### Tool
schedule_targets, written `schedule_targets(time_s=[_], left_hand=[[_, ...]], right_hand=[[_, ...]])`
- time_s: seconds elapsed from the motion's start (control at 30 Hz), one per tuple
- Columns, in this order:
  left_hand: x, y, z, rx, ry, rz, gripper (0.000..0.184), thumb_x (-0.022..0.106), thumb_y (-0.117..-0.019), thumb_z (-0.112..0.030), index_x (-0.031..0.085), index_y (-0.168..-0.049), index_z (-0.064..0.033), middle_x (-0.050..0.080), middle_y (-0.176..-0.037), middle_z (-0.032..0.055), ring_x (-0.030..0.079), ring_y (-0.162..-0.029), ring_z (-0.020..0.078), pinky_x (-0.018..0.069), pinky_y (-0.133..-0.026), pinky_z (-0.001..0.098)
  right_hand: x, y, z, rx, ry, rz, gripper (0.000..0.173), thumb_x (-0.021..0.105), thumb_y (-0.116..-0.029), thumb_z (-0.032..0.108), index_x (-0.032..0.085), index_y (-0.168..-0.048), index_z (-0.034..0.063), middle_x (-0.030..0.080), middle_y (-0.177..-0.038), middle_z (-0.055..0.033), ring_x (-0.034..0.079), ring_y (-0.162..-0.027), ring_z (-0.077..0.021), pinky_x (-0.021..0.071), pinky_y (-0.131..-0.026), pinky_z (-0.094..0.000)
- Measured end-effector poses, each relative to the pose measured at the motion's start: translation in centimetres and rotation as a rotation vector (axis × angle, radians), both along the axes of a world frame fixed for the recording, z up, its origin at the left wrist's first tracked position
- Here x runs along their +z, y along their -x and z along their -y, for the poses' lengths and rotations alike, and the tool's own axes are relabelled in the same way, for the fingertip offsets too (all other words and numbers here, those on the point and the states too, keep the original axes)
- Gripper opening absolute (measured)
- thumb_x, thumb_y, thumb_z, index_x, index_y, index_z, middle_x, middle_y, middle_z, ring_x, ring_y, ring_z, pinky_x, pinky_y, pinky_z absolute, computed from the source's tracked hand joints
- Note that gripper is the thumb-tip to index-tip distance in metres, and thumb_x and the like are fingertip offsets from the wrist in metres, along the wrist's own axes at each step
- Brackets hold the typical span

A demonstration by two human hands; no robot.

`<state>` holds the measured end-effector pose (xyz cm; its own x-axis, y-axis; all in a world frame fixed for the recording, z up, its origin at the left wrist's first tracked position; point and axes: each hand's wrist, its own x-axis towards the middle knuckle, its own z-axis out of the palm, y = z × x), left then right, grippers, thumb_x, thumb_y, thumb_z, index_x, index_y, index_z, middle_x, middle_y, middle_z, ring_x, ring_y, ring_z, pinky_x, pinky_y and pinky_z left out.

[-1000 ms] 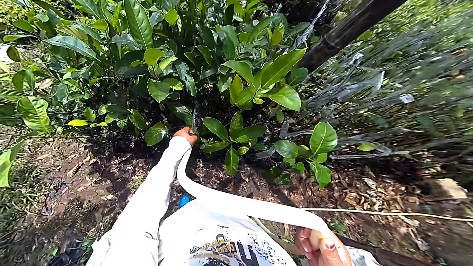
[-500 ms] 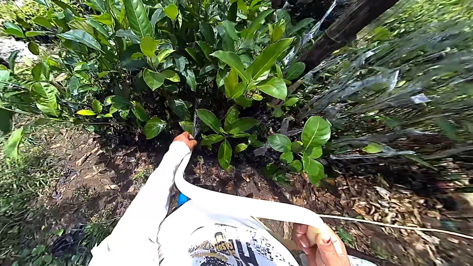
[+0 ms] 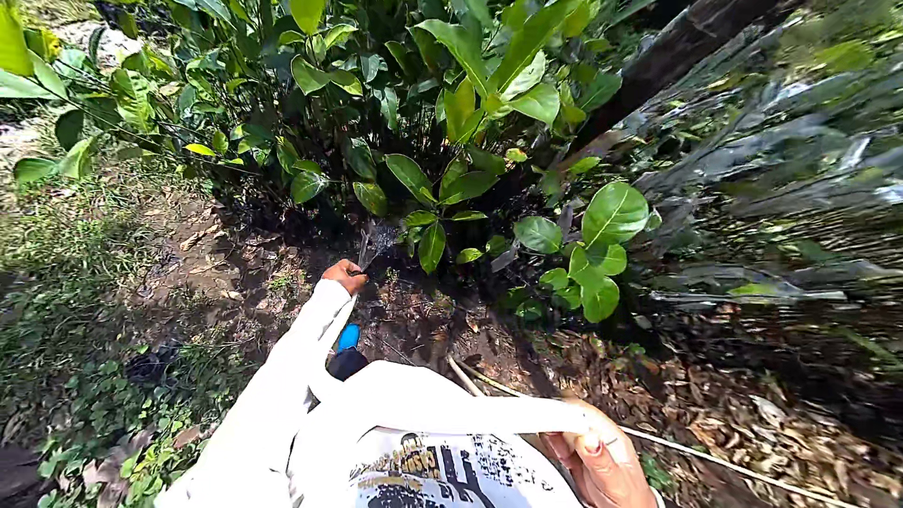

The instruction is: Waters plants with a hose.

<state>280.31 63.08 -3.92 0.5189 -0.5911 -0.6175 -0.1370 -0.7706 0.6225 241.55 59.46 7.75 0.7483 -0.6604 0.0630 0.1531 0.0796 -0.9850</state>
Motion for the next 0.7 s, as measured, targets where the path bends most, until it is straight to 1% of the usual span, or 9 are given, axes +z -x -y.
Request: schedule_targets(time_s=[0.1,0.17,0.23,0.3,0.37,0.4,0.5,0.6,0.7], left_hand=[[-0.5,1.9,-2.7,0.069,0.012,-0.033,0.039,0.070,-0.0971,-0.018,0.061,-0.128,0.0043,0.068,-0.115,0.0253,0.067,-0.105,0.0343,0.0506,-0.098,0.0516],[-0.8,2.9,-4.4,0.086,-0.005,-0.074,0.040,0.070,-0.0972,-0.017,0.059,-0.130,0.0040,0.067,-0.116,0.0246,0.067,-0.103,0.0326,0.0513,-0.098,0.0498],[-1.2,3.9,-6.0,0.091,0.002,-0.114,0.039,0.068,-0.0986,-0.018,0.058,-0.131,0.0029,0.068,-0.113,0.0218,0.067,-0.096,0.0273,0.0529,-0.093,0.0452],[-1.0,4.7,-7.3,0.115,0.012,-0.147,0.039,0.067,-0.0993,-0.017,0.058,-0.131,0.0034,0.068,-0.110,0.0199,0.067,-0.093,0.0239,0.0533,-0.091,0.0423],[-0.9,5.3,-8.6,0.145,0.003,-0.165,0.037,0.065,-0.1006,-0.017,0.058,-0.130,0.0030,0.068,-0.105,0.0168,0.066,-0.086,0.0196,0.0543,-0.084,0.0385],[-0.9,5.3,-9.3,0.167,0.008,-0.166,0.036,0.064,-0.1008,-0.017,0.058,-0.130,0.0031,0.068,-0.103,0.0160,0.065,-0.083,0.0185,0.0545,-0.082,0.0374],[-0.8,4.8,-10.9,0.278,0.034,-0.158,0.036,0.065,-0.0998,-0.015,0.058,-0.130,0.0030,0.068,-0.103,0.0160,0.065,-0.083,0.0177,0.0542,-0.082,0.0369],[-0.4,3.6,-11.8,0.332,0.063,-0.159,0.037,0.066,-0.0996,-0.014,0.056,-0.131,0.0023,0.068,-0.101,0.0137,0.064,-0.078,0.0136,0.0543,-0.075,0.0323],[-0.1,1.9,-12.4,0.313,0.060,-0.152,0.037,0.065,-0.0999,-0.015,0.056,-0.131,0.0022,0.069,-0.104,0.0149,0.066,-0.083,0.0154,0.0545,-0.081,0.0345]], right_hand=[[-0.3,0.4,0.5,0.093,0.011,0.026,0.026,0.057,-0.1017,0.046,0.072,-0.110,0.0266,0.069,-0.085,0.0184,0.058,-0.070,0.0120,0.0462,-0.063,-0.0064],[-0.5,0.3,0.7,0.139,0.022,0.046,0.026,0.057,-0.1021,0.045,0.072,-0.109,0.0259,0.068,-0.084,0.0184,0.058,-0.070,0.0120,0.0459,-0.063,-0.0061],[-0.4,0.2,0.8,0.171,0.038,0.041,0.026,0.056,-0.1019,0.046,0.072,-0.108,0.0265,0.067,-0.081,0.0191,0.057,-0.068,0.0126,0.0455,-0.062,-0.0058],[-0.4,0.0,1.1,0.215,0.037,0.048,0.026,0.057,-0.1019,0.046,0.072,-0.107,0.0261,0.067,-0.080,0.0190,0.057,-0.067,0.0123,0.0456,-0.061,-0.0060],[-0.6,-0.3,1.2,0.251,0.040,0.055,0.026,0.056,-0.1025,0.046,0.072,-0.106,0.0255,0.065,-0.078,0.0189,0.055,-0.066,0.0123,0.0446,-0.060,-0.0059],[-0.6,-0.7,1.2,0.261,0.039,0.057,0.026,0.056,-0.1026,0.045,0.072,-0.106,0.0252,0.065,-0.078,0.0189,0.055,-0.066,0.0125,0.0445,-0.060,-0.0057],[-0.4,-1.9,0.7,0.297,0.024,0.047,0.025,0.057,-0.1022,0.044,0.072,-0.105,0.0247,0.065,-0.078,0.0186,0.055,-0.066,0.0129,0.0443,-0.060,-0.0054],[-0.1,-3.3,0.3,0.347,0.043,0.046,0.024,0.057,-0.1025,0.043,0.071,-0.105,0.0235,0.065,-0.079,0.0180,0.056,-0.068,0.0125,0.0453,-0.062,-0.0053],[0.4,-5.0,-0.5,0.340,0.048,0.035,0.024,0.057,-0.1025,0.044,0.071,-0.104,0.0242,0.065,-0.078,0.0185,0.056,-0.067,0.0128,0.0453,-0.062,-0.0052]])
